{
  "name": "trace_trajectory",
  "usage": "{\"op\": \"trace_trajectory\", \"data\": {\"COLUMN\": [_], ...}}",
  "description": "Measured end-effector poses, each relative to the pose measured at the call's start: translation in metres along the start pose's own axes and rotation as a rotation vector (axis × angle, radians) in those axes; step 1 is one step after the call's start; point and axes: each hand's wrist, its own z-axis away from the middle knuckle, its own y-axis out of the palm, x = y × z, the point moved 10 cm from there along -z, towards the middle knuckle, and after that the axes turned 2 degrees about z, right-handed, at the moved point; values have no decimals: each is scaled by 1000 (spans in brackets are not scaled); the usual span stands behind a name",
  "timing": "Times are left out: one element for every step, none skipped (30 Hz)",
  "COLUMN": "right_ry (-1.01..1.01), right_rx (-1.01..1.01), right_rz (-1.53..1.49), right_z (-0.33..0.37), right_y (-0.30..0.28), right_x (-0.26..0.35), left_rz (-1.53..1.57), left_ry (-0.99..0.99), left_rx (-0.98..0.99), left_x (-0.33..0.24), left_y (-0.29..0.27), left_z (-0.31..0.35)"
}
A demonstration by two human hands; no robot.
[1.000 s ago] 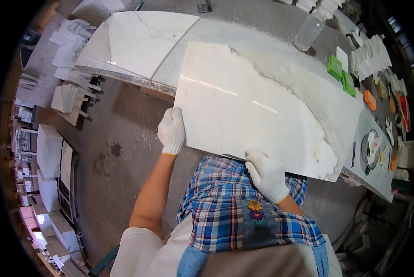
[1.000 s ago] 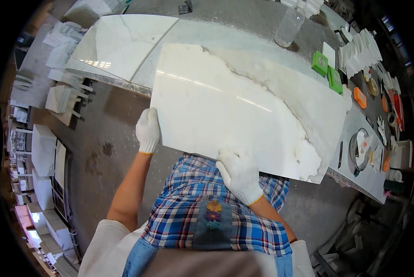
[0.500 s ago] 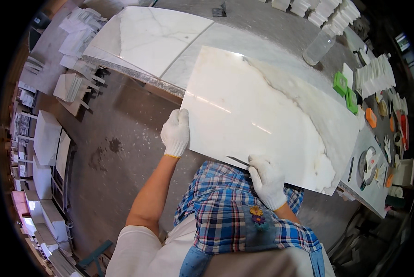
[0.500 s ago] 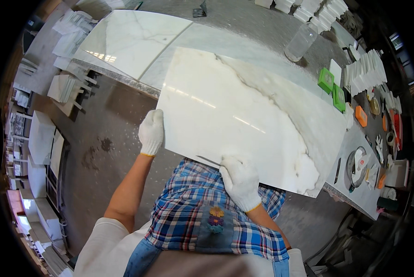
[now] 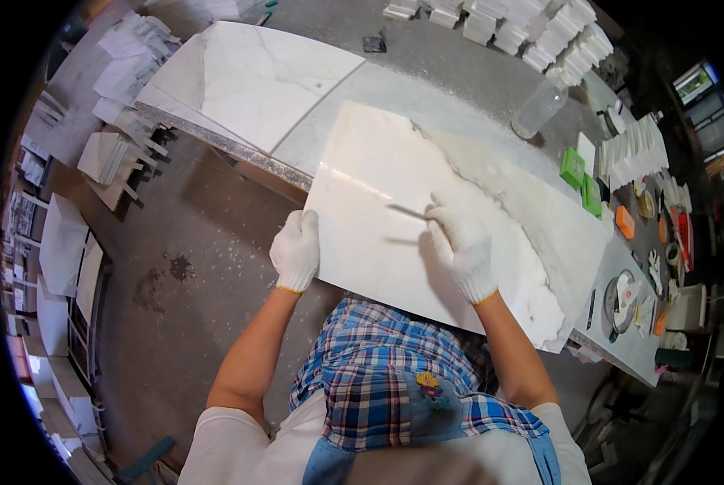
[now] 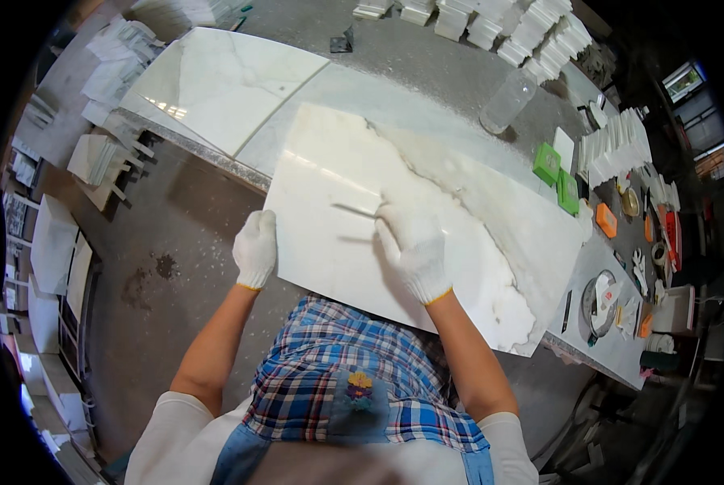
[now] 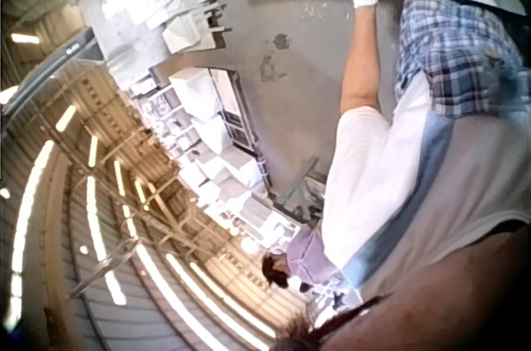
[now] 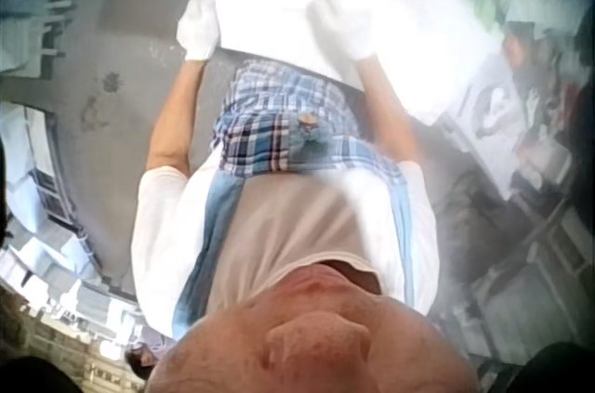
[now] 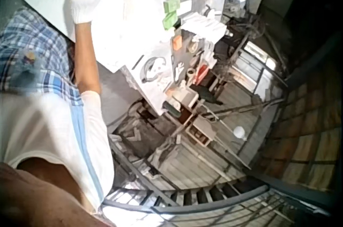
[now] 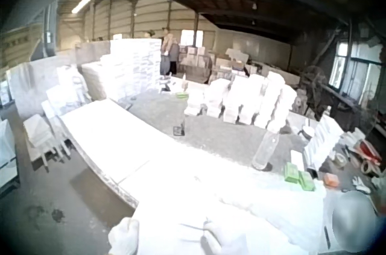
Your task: The person uses a metal scraper to remove a white residue from the surface of a large white tile. They hold the tile steady with one hand while scraping with the other, working methodically across the surface to clear the material.
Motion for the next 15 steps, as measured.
{"op": "trace_trajectory", "data": {"right_ry": [-22, -50, -77, -71, -65, -60, -138, -211, -181, -146, -109, 16, 145, 269, 325], "right_rx": [-74, -140, -208, -154, -98, -42, 82, 205, 279, 358, 435, 389, 338, 284, 134], "right_rz": [27, 47, 66, 47, 24, 1, -74, -141, -238, -335, -431, -429, -423, -416, -427], "right_z": [-9, -18, -24, -26, -24, -20, -4, 14, 22, 30, 36, 36, 39, 43, 39], "right_y": [-2, 0, -1, 8, 21, 34, 51, 63, 71, 78, 85, 83, 78, 72, 58], "right_x": [-4, -6, -5, -2, 7, 17, 39, 61, 72, 84, 90, 75, 57, 37, 18], "left_rz": [-6, 3, 11, 24, 23, 22, 20, 41, 56, 70, 74, 79, 83, 89, 96], "left_ry": [-3, -2, 0, 7, 5, 4, 5, 19, 24, 25, 23, 23, 27, 29, 32], "left_rx": [8, -3, -15, -16, -13, -9, -2, -7, -20, -30, -32, -33, -30, -27, -25], "left_x": [-1, -1, -2, -4, -2, 0, 2, 1, 3, 7, 8, 8, 8, 9, 10], "left_y": [1, -2, -4, -4, -4, -2, 1, 5, 5, 5, 5, 5, 6, 6, 6], "left_z": [-1, 1, 2, 2, 3, 2, 1, 0, 0, 2, 3, 1, 0, 0, 0]}}
